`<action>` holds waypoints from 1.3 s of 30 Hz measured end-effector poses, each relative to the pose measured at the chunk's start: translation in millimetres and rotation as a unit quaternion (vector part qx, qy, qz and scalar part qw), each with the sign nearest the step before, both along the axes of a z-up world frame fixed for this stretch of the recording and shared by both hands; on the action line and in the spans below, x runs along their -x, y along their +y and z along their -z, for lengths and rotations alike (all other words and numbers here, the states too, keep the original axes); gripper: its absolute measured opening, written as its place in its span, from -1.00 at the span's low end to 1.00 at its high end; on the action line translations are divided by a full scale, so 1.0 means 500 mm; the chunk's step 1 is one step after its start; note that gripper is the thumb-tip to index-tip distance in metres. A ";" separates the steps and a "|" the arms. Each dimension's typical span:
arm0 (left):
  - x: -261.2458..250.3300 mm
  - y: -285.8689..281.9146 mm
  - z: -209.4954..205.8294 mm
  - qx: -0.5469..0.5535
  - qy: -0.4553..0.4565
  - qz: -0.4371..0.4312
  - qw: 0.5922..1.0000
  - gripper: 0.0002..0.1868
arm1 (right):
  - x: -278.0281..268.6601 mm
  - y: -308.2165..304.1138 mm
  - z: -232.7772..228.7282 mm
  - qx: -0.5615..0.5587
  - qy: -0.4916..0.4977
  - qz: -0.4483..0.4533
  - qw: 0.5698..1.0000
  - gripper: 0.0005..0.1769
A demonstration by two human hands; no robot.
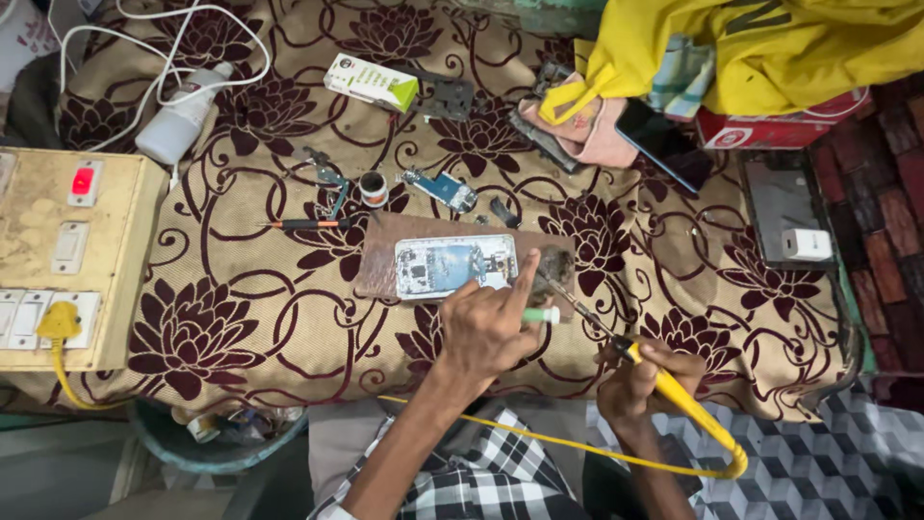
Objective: The person uses a soldering iron and flux to work on a disassembled smartphone motherboard. They repeatedly apply flux and solder to various points on the circuit board while seated at a cluttered workbench.
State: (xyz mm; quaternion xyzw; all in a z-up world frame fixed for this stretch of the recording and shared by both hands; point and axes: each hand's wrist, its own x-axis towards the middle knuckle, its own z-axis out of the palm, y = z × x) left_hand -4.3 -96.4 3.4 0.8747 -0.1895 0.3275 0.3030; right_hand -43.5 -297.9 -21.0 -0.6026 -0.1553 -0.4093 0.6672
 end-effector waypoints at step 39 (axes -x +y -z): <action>0.111 0.051 -0.072 -0.061 -0.170 -0.032 0.983 -0.62 | 0.074 -0.008 -0.138 0.207 0.009 0.195 0.959 -0.72</action>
